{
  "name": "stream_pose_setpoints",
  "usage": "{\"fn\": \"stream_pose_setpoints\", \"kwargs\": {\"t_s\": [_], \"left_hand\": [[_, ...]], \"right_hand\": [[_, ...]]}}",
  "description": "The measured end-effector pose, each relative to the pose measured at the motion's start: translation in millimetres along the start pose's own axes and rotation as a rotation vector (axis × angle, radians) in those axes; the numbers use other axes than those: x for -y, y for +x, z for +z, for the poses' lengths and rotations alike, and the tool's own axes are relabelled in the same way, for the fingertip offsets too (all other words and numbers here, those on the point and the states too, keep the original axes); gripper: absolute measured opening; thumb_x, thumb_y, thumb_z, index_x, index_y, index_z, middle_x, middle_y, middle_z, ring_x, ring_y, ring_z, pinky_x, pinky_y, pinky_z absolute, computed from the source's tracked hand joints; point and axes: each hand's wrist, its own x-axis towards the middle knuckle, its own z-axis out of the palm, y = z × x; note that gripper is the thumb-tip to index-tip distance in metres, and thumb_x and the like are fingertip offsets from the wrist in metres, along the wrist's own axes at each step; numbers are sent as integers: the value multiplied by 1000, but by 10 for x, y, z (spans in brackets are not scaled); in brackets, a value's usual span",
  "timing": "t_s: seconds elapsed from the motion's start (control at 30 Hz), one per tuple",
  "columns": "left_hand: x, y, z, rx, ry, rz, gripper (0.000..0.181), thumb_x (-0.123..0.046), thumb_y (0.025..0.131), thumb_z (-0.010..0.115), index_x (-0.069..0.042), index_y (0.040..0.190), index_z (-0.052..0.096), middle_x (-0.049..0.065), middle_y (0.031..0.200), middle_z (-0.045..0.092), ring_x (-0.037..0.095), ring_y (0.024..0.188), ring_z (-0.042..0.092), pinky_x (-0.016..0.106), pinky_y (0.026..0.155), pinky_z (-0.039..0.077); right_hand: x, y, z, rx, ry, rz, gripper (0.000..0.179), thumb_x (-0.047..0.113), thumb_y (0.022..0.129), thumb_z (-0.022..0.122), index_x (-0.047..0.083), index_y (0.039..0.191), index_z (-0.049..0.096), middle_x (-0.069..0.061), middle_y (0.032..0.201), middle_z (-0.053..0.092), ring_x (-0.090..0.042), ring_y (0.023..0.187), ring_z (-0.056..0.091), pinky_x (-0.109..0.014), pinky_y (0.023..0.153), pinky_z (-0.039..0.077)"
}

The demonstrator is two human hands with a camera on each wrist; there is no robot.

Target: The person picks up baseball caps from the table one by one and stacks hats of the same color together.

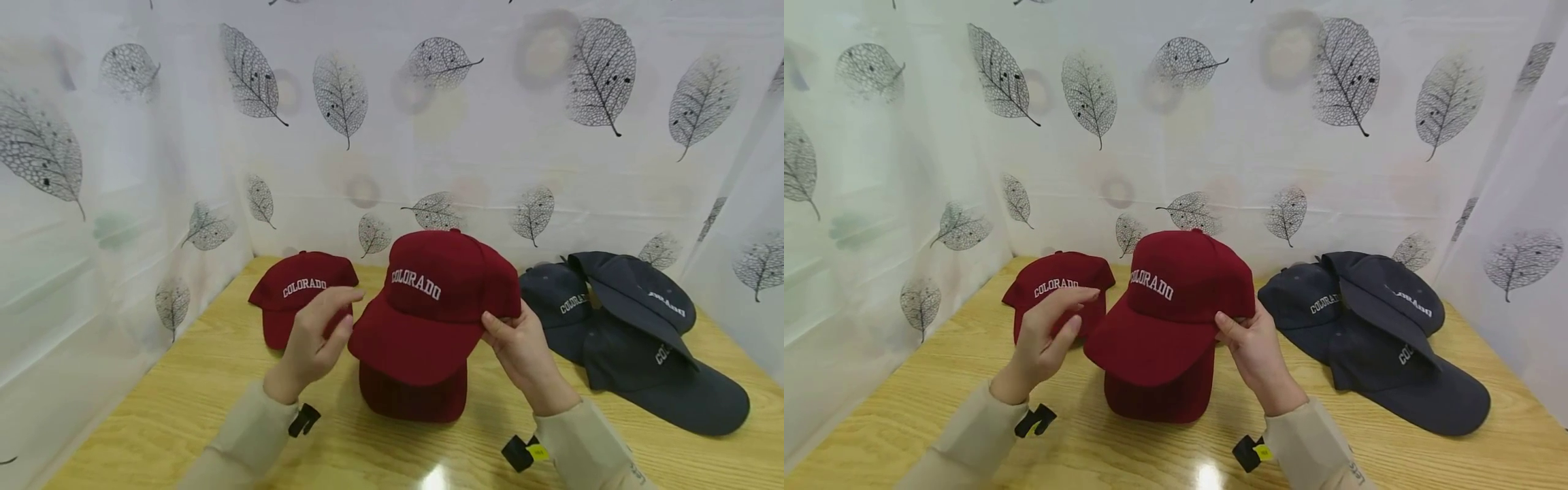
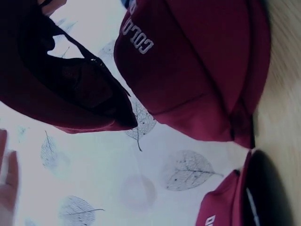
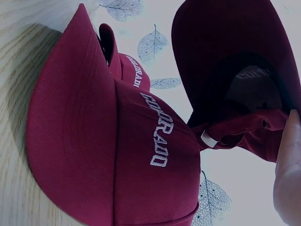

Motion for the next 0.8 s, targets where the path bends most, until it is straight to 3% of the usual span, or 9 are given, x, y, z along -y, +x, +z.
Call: {"fn": "stream_pose_setpoints", "kwargs": {"t_s": [0.1, 0.23, 0.33, 0.43, 0.53, 0.67, 0.8], "left_hand": [[39, -19, -3, -22, -96, -361, 23, 0, 88, 44, 7, 106, 54, 15, 102, 59, 23, 89, 57, 21, 74, 45], [77, -20, 11, -5, -285, -848, 26, -4, 92, 42, 6, 115, 48, 18, 112, 54, 27, 102, 53, 31, 76, 47], [109, -31, 26, 14, -428, -1066, 31, -11, 94, 39, 5, 120, 43, 20, 119, 49, 29, 109, 49, 36, 80, 46], [134, -57, 40, 43, -560, -1178, 38, -16, 96, 37, 4, 127, 36, 21, 126, 43, 29, 115, 43, 35, 85, 43], [154, -86, 62, 62, -662, -1230, 45, -21, 96, 38, 4, 132, 29, 21, 131, 37, 29, 117, 40, 37, 89, 39], [168, -126, 103, 91, -777, -1237, 52, -27, 95, 39, 6, 132, 24, 19, 128, 38, 23, 111, 45, 36, 89, 39], [171, -167, 127, 164, -888, -1203, 54, -32, 94, 40, 6, 131, 26, 7, 114, 50, 14, 99, 52, 32, 84, 42]], "right_hand": [[8, 4, -7, 22, 16, -3, 27, -9, 88, 42, 12, 102, 52, 1, 88, 60, -11, 83, 59, -25, 74, 47], [15, 6, -20, 50, 40, -4, 27, -10, 88, 42, 12, 101, 53, 1, 89, 61, -11, 84, 58, -25, 74, 47], [15, 6, -26, 79, 58, 0, 28, -10, 88, 42, 11, 103, 53, 1, 91, 61, -12, 86, 58, -25, 75, 47], [15, 4, -25, 121, 76, 1, 29, -11, 88, 41, 11, 105, 50, 0, 92, 60, -12, 86, 58, -25, 75, 47], [19, -1, -19, 164, 86, 1, 30, -12, 88, 39, 10, 106, 48, 0, 92, 59, -12, 86, 57, -25, 73, 47], [18, -11, -11, 218, 92, 2, 30, -12, 89, 38, 10, 107, 48, -1, 92, 59, -12, 86, 57, -24, 73, 46], [11, -12, -12, 294, 111, -6, 31, -12, 89, 36, 9, 108, 48, -1, 92, 60, -12, 86, 57, -24, 73, 46]]}}
